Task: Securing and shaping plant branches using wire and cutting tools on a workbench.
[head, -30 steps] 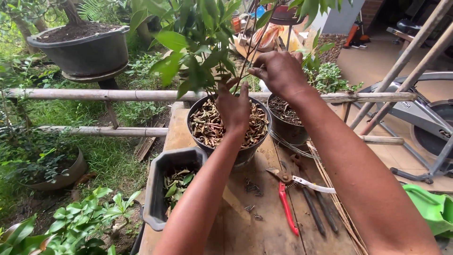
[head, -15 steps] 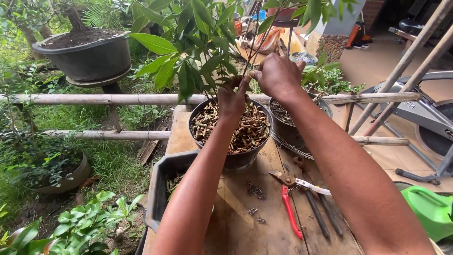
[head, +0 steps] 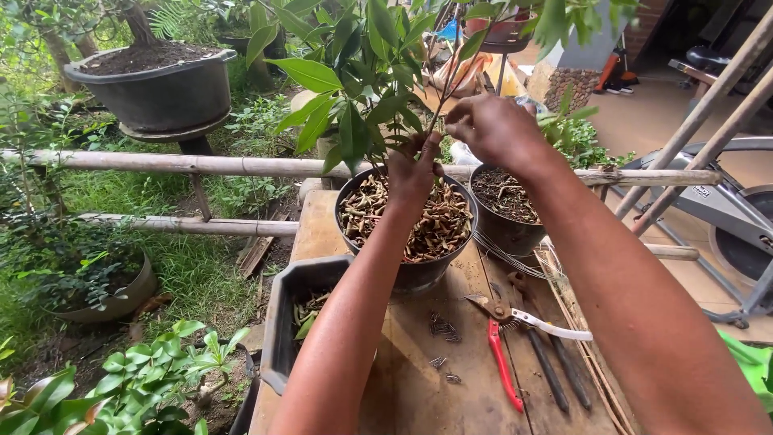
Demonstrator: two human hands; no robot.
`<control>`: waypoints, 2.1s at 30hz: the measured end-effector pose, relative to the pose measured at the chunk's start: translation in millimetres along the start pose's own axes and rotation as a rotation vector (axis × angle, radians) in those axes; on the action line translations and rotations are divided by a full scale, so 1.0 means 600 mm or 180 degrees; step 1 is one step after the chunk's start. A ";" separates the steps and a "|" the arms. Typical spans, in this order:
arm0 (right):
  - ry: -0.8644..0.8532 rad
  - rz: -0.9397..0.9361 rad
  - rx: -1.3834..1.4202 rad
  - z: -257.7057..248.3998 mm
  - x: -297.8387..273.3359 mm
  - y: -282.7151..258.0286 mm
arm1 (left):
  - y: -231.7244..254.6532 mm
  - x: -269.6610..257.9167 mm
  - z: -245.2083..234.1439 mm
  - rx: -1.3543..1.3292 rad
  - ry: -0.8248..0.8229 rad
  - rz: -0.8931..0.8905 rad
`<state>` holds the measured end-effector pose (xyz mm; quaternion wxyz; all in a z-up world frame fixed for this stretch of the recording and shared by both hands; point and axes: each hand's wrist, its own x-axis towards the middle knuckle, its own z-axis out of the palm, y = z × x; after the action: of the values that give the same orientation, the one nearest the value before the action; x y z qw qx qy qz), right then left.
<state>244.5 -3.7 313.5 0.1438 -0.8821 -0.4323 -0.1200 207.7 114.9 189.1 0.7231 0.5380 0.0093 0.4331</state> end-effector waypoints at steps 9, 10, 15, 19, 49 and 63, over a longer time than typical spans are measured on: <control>0.1889 -0.1906 -0.2170 0.035 -0.011 0.031 | -0.005 0.007 -0.015 0.0034 -0.0124 0.0144; 0.1894 -0.1908 -0.2173 0.034 -0.010 0.029 | -0.002 0.007 -0.014 0.0033 -0.0125 0.0149; 0.2048 -0.2194 -0.2436 0.036 -0.011 0.022 | -0.003 0.006 -0.014 0.0018 -0.0126 0.0146; 0.1786 -0.2052 -0.2517 0.048 -0.005 0.032 | 0.003 -0.004 -0.005 -0.0134 -0.0001 0.0277; -0.0026 -0.0208 -0.0396 -0.095 -0.094 -0.053 | 0.006 -0.009 0.006 -0.0206 0.0120 0.0356; 0.0411 0.0043 0.0937 -0.115 -0.101 0.062 | 0.032 -0.039 0.000 0.0807 0.0159 0.0103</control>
<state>232.0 -94.2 351.7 0.2998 -0.8448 -0.4292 -0.1108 181.4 101.1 193.6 0.6417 0.6142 0.0733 0.4534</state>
